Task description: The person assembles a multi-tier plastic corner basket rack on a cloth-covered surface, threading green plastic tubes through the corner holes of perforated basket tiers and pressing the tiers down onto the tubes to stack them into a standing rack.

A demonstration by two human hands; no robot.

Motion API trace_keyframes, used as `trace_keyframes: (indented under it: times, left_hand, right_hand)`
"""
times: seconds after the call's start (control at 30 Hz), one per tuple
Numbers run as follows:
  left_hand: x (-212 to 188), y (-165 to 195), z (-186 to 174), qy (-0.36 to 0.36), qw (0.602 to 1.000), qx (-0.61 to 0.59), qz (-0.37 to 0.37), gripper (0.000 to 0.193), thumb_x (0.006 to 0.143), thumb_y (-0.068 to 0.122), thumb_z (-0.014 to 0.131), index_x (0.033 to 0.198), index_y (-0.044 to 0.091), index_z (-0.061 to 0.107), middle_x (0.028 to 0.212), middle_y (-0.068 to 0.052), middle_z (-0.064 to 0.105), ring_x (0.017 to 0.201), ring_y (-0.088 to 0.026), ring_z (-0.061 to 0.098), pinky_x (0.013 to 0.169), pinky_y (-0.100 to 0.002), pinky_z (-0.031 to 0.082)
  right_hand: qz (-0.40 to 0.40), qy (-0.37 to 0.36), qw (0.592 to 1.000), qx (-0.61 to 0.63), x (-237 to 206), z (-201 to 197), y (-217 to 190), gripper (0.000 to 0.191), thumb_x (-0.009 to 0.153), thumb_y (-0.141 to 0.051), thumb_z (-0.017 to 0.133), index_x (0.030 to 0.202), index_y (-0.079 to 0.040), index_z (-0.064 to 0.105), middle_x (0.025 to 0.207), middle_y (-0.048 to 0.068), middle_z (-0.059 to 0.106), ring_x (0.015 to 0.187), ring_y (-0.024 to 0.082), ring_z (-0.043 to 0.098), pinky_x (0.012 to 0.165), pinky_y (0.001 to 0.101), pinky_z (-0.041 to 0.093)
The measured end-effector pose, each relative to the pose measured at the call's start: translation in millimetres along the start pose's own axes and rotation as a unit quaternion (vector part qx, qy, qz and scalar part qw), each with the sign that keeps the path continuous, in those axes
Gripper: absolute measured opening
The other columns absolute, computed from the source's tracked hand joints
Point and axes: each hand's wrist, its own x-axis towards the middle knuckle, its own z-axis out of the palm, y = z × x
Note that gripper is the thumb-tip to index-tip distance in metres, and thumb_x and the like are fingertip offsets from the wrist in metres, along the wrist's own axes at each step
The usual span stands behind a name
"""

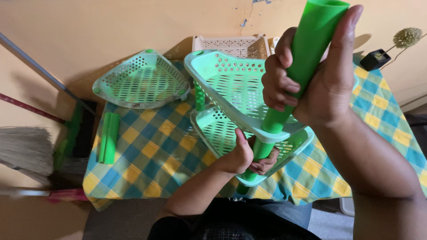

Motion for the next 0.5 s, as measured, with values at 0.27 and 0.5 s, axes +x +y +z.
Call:
trace_keyframes:
  times: [0.27,0.5]
  left_hand:
    - [13,-33,-34,-0.007,0.999,-0.008,0.033,0.109,0.048,0.107,0.017,0.073,0.004,0.042,0.054,0.002,0.032,0.041,-0.009,0.028,0.040,-0.025,0.023]
    - [20,-34,-49,0.048,0.996,0.046,0.056,0.110,0.049,0.105,0.019,0.083,0.005,0.048,0.059,0.000,0.042,0.047,-0.011,0.036,0.046,-0.027,0.029]
  right_hand:
    - [0.010,-0.013,1.000,-0.016,-5,-7,9,0.097,0.098,-0.083,0.011,0.078,0.009,0.037,0.052,0.014,0.030,0.040,0.023,0.028,0.043,0.0396,0.030]
    - [-0.007,-0.077,0.994,-0.081,-3,-24,9,0.094,0.097,-0.080,0.012,0.080,0.009,0.041,0.052,0.014,0.035,0.041,0.022,0.032,0.044,0.0380,0.034]
